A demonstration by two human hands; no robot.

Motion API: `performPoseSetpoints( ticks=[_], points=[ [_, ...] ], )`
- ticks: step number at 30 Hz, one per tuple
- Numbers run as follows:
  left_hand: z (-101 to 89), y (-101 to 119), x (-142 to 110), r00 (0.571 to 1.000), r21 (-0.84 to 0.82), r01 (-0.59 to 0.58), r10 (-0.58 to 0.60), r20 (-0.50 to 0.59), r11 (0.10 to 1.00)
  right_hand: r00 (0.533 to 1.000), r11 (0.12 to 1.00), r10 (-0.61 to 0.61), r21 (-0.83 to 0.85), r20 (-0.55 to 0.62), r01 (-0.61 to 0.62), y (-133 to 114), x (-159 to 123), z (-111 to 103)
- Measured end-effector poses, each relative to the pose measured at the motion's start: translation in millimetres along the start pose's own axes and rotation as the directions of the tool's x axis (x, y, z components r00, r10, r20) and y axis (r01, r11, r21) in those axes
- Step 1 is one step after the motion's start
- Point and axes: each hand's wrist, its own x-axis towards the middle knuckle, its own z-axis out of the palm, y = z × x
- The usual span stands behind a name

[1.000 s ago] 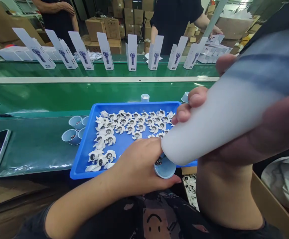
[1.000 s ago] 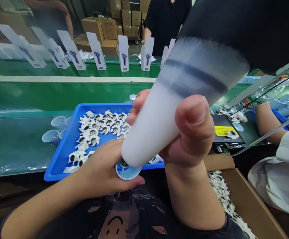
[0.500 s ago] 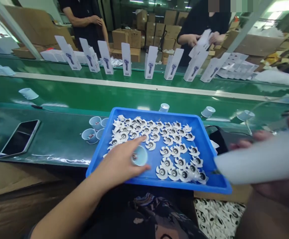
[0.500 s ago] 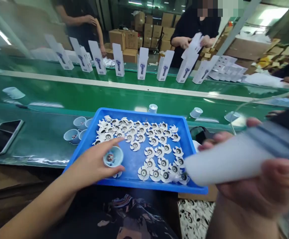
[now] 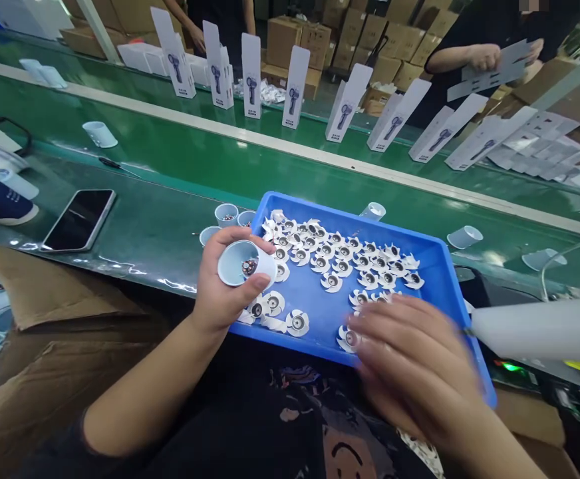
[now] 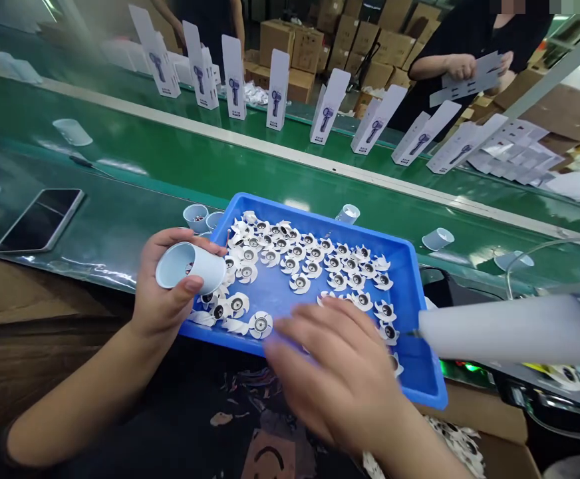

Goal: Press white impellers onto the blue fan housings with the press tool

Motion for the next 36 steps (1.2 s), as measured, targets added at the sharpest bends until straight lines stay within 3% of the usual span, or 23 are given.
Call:
performPoseSetpoints(
  ticks=[2,4,6,12,15,19,25,30,33,36],
  points=[
    [-2.3,-0.8,-2.3,1.000,-0.007,0.008,-0.008,0.013,1.000,0.982,0.975,0.055,-0.222,0.178,-0.015,5.0,28.5,17.4],
    [-4.3,-0.1,-3.8,0.999,-0.033,0.026,-0.025,0.023,0.999,0.935,0.915,0.131,-0.403,0.328,0.014,14.0,53.6,31.3],
    [-6.2,3.4,-4.1,0.998,-0.044,0.052,-0.050,0.036,0.998,0.897,0.858,0.161,-0.508,0.411,0.078,20.9,71.1,40.2],
    [-11.4,8.6,-8.3,0.988,0.036,0.144,-0.146,0.059,0.989,0.878,0.593,0.199,-0.767,0.436,0.247,19.8,77.9,31.4],
    [-12.5,-3.8,-10.9,0.979,-0.015,0.163,-0.160,0.129,0.986,0.838,0.545,0.242,-0.783,0.489,0.300,22.1,72.5,24.7],
    [-12.8,-15.4,-13.3,0.960,-0.006,0.214,-0.209,0.187,0.977,0.866,0.511,0.296,-0.833,0.402,0.212,23.3,74.5,33.9],
    [-10.8,-10.5,-14.9,0.951,0.162,0.252,-0.275,0.142,0.954,0.883,0.539,0.350,-0.838,0.313,0.083,9.1,88.4,51.1],
    [-8.1,2.7,-17.8,0.990,0.194,0.124,-0.133,0.036,0.973,0.892,0.568,0.413,-0.817,0.183,-0.095,3.3,98.9,64.5],
    [-15.7,15.9,-21.6,0.985,0.198,0.144,-0.161,0.068,0.970,0.919,0.673,0.381,-0.711,0.099,-0.203,-5.3,94.3,57.2],
    [-27.0,31.7,-26.3,0.955,0.252,0.242,-0.275,0.106,0.937,0.953,0.865,0.302,-0.430,0.031,-0.260,-15.7,79.6,31.7]
  ],
)
